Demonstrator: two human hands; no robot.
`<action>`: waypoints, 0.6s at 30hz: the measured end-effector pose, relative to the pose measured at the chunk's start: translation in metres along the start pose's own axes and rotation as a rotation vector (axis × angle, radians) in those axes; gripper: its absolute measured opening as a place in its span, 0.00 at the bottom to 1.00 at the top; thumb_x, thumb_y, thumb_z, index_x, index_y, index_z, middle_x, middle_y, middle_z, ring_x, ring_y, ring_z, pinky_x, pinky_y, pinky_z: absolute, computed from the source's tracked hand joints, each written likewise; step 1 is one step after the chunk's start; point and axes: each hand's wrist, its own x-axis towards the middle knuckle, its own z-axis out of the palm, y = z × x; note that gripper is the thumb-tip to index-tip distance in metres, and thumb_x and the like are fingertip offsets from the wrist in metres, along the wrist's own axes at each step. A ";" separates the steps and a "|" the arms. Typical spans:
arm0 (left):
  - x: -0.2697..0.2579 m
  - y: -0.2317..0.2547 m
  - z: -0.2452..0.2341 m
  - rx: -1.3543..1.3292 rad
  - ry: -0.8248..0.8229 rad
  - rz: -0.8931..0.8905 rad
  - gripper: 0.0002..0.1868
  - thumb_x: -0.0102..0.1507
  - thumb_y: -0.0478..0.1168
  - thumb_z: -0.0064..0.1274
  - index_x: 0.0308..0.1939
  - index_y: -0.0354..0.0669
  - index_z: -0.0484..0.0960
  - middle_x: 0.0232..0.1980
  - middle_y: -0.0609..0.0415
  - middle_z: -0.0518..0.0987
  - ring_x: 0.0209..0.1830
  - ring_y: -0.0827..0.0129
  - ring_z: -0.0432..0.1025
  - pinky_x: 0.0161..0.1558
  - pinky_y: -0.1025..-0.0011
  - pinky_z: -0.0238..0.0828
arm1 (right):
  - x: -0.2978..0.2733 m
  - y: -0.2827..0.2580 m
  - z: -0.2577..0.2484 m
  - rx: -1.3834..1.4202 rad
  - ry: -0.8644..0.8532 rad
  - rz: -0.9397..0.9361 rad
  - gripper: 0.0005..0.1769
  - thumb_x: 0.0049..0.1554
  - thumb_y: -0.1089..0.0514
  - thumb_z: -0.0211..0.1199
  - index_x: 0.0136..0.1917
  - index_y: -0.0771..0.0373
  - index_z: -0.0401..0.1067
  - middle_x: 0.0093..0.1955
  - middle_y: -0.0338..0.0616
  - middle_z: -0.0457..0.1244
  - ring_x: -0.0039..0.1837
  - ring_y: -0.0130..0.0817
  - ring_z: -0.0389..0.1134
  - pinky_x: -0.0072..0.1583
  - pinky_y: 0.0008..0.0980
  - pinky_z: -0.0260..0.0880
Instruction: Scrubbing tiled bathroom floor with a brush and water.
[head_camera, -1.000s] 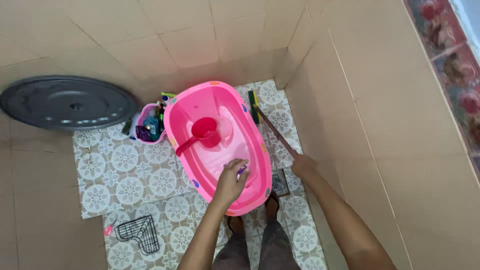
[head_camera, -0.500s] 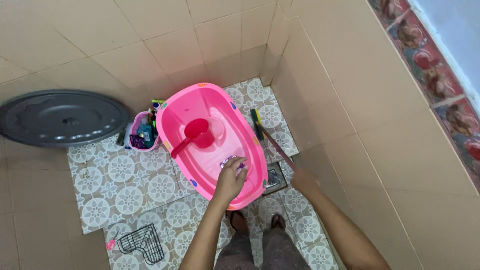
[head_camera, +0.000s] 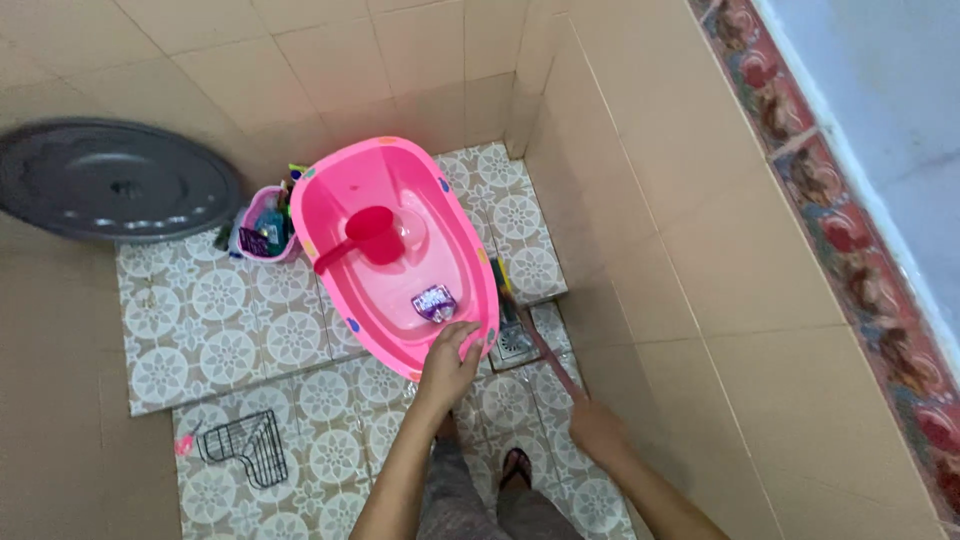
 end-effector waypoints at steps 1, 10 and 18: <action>-0.010 0.010 0.005 0.000 0.004 -0.007 0.18 0.65 0.41 0.54 0.58 0.39 0.82 0.59 0.39 0.79 0.61 0.47 0.74 0.61 0.59 0.69 | 0.009 -0.011 -0.017 -0.003 -0.006 -0.004 0.30 0.59 0.59 0.48 0.75 0.62 0.60 0.52 0.62 0.70 0.52 0.56 0.74 0.54 0.52 0.74; -0.064 0.006 0.047 0.031 0.000 -0.019 0.20 0.65 0.40 0.55 0.59 0.37 0.81 0.57 0.38 0.79 0.58 0.46 0.73 0.60 0.59 0.69 | 0.004 0.001 -0.072 -0.160 0.063 -0.066 0.25 0.63 0.53 0.46 0.72 0.55 0.63 0.55 0.59 0.69 0.56 0.58 0.73 0.57 0.56 0.72; -0.044 0.031 0.054 -0.045 0.003 -0.008 0.19 0.64 0.40 0.53 0.58 0.38 0.81 0.58 0.40 0.79 0.59 0.48 0.74 0.60 0.61 0.69 | 0.033 0.083 -0.034 -0.231 0.100 0.023 0.26 0.68 0.49 0.42 0.74 0.60 0.64 0.59 0.60 0.69 0.60 0.58 0.72 0.59 0.57 0.72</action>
